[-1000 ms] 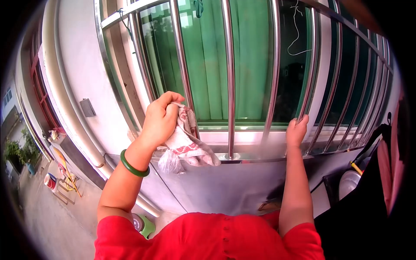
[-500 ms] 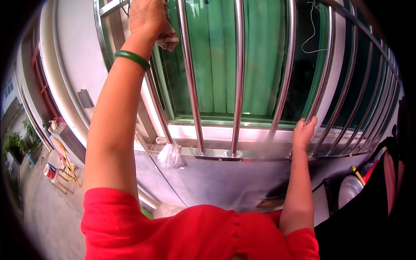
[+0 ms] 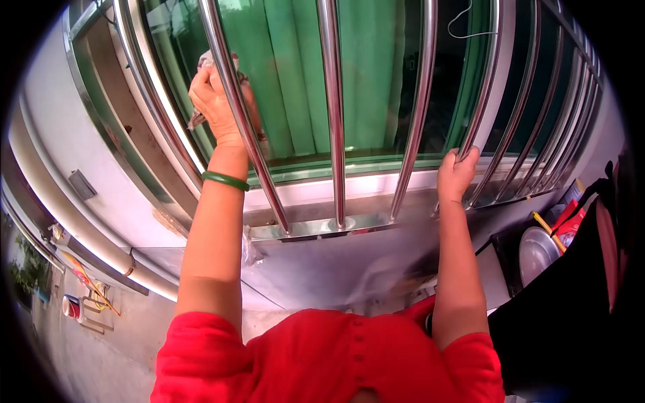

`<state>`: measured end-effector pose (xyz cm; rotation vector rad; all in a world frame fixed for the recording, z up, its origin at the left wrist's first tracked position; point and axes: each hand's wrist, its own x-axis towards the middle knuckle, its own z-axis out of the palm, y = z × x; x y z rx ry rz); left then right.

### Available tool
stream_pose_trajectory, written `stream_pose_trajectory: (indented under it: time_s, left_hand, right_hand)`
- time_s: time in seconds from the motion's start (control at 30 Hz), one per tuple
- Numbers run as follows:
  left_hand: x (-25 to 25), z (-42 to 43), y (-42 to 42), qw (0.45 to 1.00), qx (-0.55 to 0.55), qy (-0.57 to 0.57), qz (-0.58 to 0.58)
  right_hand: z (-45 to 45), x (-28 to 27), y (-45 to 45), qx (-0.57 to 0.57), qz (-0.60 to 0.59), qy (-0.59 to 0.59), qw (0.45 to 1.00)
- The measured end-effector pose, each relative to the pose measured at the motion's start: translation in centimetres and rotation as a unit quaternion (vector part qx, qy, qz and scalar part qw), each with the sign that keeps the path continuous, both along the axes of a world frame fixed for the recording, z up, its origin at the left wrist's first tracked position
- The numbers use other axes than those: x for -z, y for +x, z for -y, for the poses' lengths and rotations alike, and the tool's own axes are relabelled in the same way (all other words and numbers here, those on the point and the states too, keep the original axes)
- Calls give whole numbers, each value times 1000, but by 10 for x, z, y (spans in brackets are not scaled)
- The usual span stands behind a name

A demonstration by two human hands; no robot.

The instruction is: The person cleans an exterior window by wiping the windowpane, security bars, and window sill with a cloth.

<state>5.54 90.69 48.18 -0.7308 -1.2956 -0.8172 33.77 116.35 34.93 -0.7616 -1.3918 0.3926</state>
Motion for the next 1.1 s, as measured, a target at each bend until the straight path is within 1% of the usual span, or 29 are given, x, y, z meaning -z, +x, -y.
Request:
stream_pose_trajectory:
  time_s: [0.03,0.07,0.1,0.13,0.17,0.2,0.23,0.27,0.33,0.37,0.4,0.43,0.5,0.57,0.63,0.67,0.7,0.77,0.8,0.87,0.9,0.93,0.97,1.0,1.07,1.1]
  left_hand:
    - [29,2,8,999,36,-18,13]
    - [56,8,10,997,-2,-68,21]
    - [73,20,28,986,6,-148,83]
    - [92,25,32,972,-29,-202,117]
    - [106,34,33,969,-19,-227,100]
    - [111,47,41,950,-10,-276,144]
    - [112,57,47,917,-61,-353,176]
    - [111,69,54,902,-37,-378,205]
    - [108,87,58,911,100,-284,281]
    - [102,93,65,913,115,-263,288]
    - [85,96,82,914,135,-244,295]
    - [64,98,104,918,157,-216,295]
    - [29,95,130,935,207,-155,244]
    - [-13,86,151,973,177,-101,107]
    - [-54,67,168,984,167,-44,32]
    - [-72,54,158,988,147,-32,-43]
    - [-88,43,159,989,107,-31,-94]
    - [-109,15,143,989,66,-51,-119]
    - [-112,3,136,989,49,-63,-125]
    - [-99,-24,113,994,51,-75,-59]
    - [-80,-41,95,996,28,-70,-49]
    - [-55,-53,87,996,44,-76,3]
    - [-30,-66,85,999,-16,-50,5]
    - [-6,-80,74,998,-39,-40,30]
    - [25,-90,59,997,-46,-36,42]
    - [25,-92,62,997,-42,-38,44]
  right_hand:
    - [0,0,0,-1,12,-2,1000]
    - [1,-1,1,-2,23,-4,1000]
    - [2,-2,1,-18,21,-18,999]
    - [3,0,2,-22,16,-16,1000]
    - [1,1,0,-22,17,-14,1000]
    - [1,-2,-1,-21,16,-11,1000]
    - [4,-6,1,-26,24,-32,999]
    - [3,-6,-1,-31,13,-30,999]
    - [-3,-3,-2,-67,4,-22,997]
    - [-1,-5,0,-70,22,-51,996]
    - [2,-8,3,-57,51,-60,995]
    - [3,-9,3,-48,43,-45,997]
    - [2,-6,2,-44,38,-31,998]
    - [4,-8,3,-51,45,-42,997]
    - [2,-8,2,-62,45,-54,996]
    - [2,-8,1,-63,44,-52,996]
    - [1,-8,1,-65,40,-48,996]
    - [0,-5,2,-64,39,-48,996]
    - [0,-5,3,-83,38,-67,994]
    - [-1,-8,4,-95,34,-82,992]
    - [3,-6,5,-99,30,-77,992]
    - [4,-6,6,-101,25,-68,992]
    - [1,-5,5,-115,18,-82,990]
    - [0,-4,5,-107,20,-77,991]
    - [-2,0,6,-125,13,-68,990]
    - [-1,1,6,-131,4,-65,989]
